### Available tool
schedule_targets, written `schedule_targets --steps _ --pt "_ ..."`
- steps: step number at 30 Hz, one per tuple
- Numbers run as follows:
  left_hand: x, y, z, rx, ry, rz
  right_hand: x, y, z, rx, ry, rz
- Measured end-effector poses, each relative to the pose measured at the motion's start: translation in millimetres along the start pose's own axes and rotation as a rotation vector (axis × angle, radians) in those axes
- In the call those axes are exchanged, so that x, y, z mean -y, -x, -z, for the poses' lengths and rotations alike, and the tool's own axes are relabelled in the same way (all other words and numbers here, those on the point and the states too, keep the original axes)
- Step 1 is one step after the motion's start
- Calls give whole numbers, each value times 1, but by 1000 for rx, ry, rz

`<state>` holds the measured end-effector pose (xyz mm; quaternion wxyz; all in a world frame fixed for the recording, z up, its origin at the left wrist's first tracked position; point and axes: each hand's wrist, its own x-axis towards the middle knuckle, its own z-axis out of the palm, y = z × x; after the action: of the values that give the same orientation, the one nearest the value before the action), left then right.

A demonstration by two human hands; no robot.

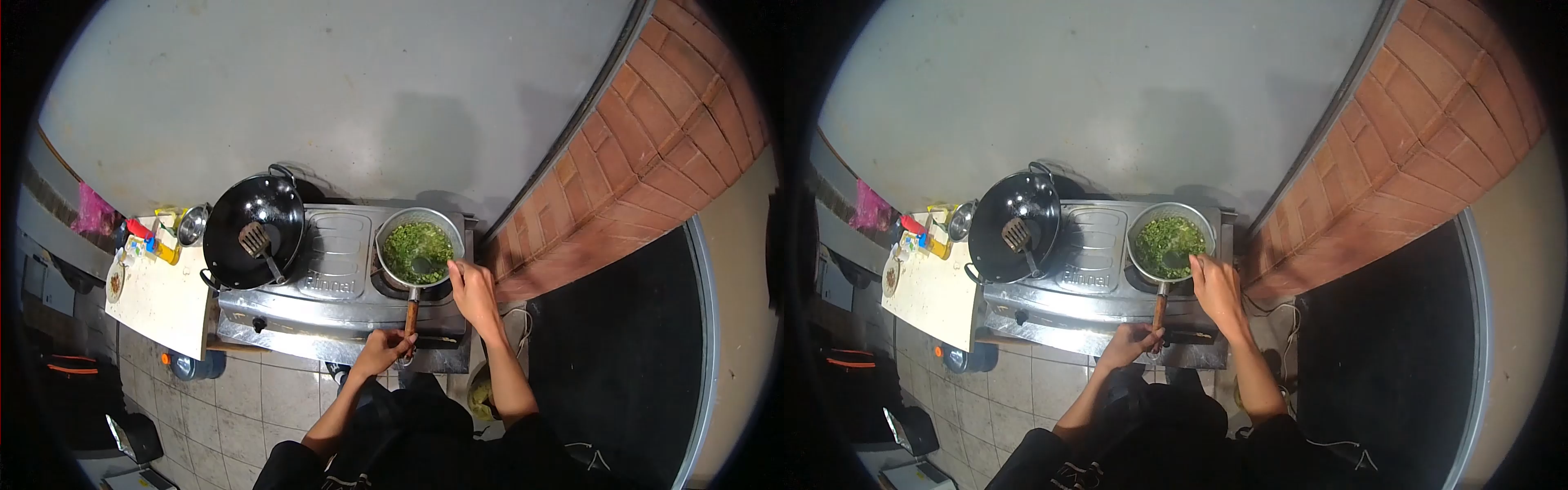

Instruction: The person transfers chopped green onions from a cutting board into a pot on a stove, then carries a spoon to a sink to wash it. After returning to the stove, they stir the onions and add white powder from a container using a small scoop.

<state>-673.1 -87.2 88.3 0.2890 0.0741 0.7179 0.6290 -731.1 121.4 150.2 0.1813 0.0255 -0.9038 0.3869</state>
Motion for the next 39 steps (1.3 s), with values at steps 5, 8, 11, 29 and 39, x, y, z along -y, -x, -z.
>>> schedule_targets --steps 5,8,11,29,39 --pt "2 -3 2 16 -33 9 -11 3 15 -103 45 79" --pt "-4 -2 1 22 32 84 -12 -8 21 -118 164 -2" --pt "6 -3 0 12 79 97 -24 -14 5 -169 212 -7" --pt "18 -10 9 194 238 158 11 21 -12 -234 114 -203" --pt "28 -18 15 289 247 144 10 -21 -62 -312 219 -234"
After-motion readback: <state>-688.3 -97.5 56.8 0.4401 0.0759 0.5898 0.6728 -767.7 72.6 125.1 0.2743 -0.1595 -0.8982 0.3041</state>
